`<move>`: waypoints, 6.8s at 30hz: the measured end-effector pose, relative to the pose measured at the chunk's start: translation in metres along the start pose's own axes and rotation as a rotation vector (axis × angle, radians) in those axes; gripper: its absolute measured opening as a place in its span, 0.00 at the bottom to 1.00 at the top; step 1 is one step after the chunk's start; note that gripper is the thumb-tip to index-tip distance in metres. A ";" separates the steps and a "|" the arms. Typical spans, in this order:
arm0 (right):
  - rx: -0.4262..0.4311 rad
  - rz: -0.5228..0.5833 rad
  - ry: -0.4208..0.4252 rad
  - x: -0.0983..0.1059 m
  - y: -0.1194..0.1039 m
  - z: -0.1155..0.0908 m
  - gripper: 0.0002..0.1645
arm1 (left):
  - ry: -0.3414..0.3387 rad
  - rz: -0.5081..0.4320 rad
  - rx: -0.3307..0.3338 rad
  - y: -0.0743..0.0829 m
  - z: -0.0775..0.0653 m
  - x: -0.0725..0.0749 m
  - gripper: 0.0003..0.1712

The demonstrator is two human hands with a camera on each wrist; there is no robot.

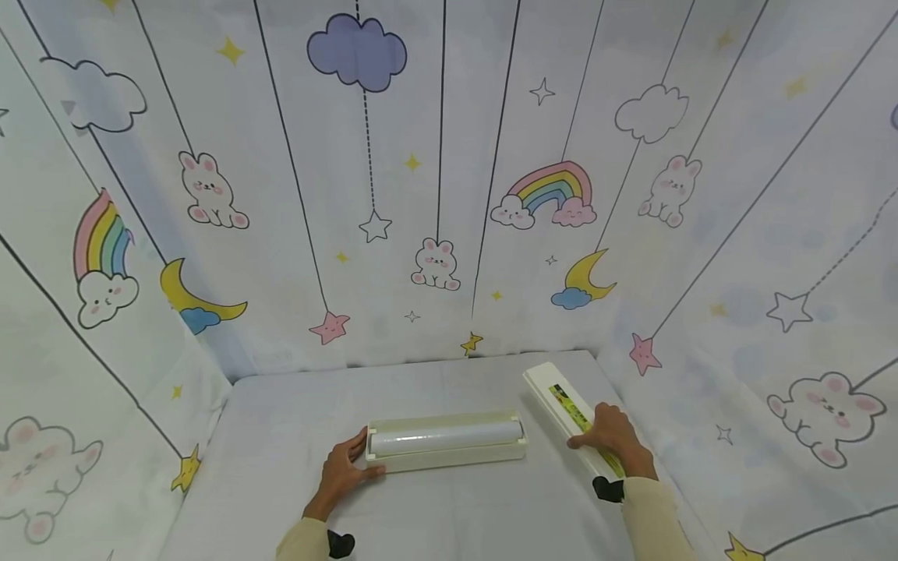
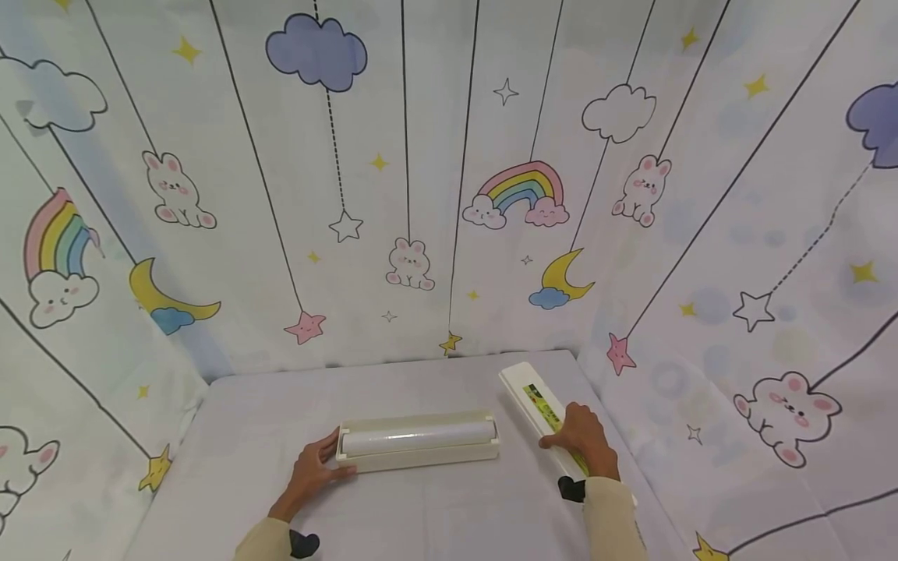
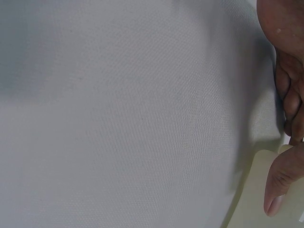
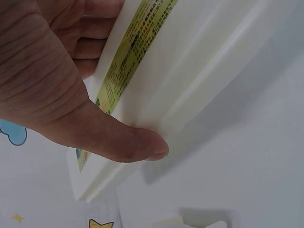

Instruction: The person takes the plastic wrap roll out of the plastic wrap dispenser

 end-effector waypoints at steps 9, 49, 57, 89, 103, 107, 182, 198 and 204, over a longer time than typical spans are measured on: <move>-0.014 0.000 -0.004 -0.004 0.001 -0.002 0.43 | -0.012 -0.011 0.034 -0.004 0.000 -0.001 0.60; -0.052 0.011 -0.050 -0.029 0.016 -0.008 0.43 | -0.018 -0.011 0.018 -0.002 0.001 -0.002 0.59; -0.044 0.014 -0.056 -0.038 0.020 -0.008 0.45 | -0.014 -0.001 -0.003 -0.002 0.001 -0.002 0.59; -0.051 0.006 -0.069 -0.061 0.025 -0.016 0.45 | -0.032 -0.029 0.030 -0.007 0.001 -0.003 0.60; -0.060 -0.002 -0.087 -0.073 0.029 -0.016 0.45 | -0.028 -0.019 0.023 -0.007 0.004 -0.003 0.60; -0.064 -0.005 -0.093 -0.075 0.028 -0.017 0.45 | -0.032 -0.022 0.021 -0.007 0.004 -0.003 0.60; 0.068 -0.088 -0.036 -0.054 -0.012 -0.026 0.48 | 0.051 -0.003 -0.047 0.004 -0.001 0.005 0.59; 0.456 0.179 0.145 -0.008 -0.129 0.004 0.33 | 0.018 -0.027 0.018 -0.012 0.003 0.001 0.59; 0.435 0.183 0.021 -0.032 -0.152 0.001 0.32 | 0.029 -0.009 -0.018 -0.010 0.007 0.005 0.59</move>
Point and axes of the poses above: each hand's wrist, its own z-axis towards the middle knuckle, its own x-axis out of the back of the hand, y = z × x, the point moved 8 cm from there along z, towards the middle knuckle, and after that the axes turned 14 degrees about y, right-handed, at the moved point
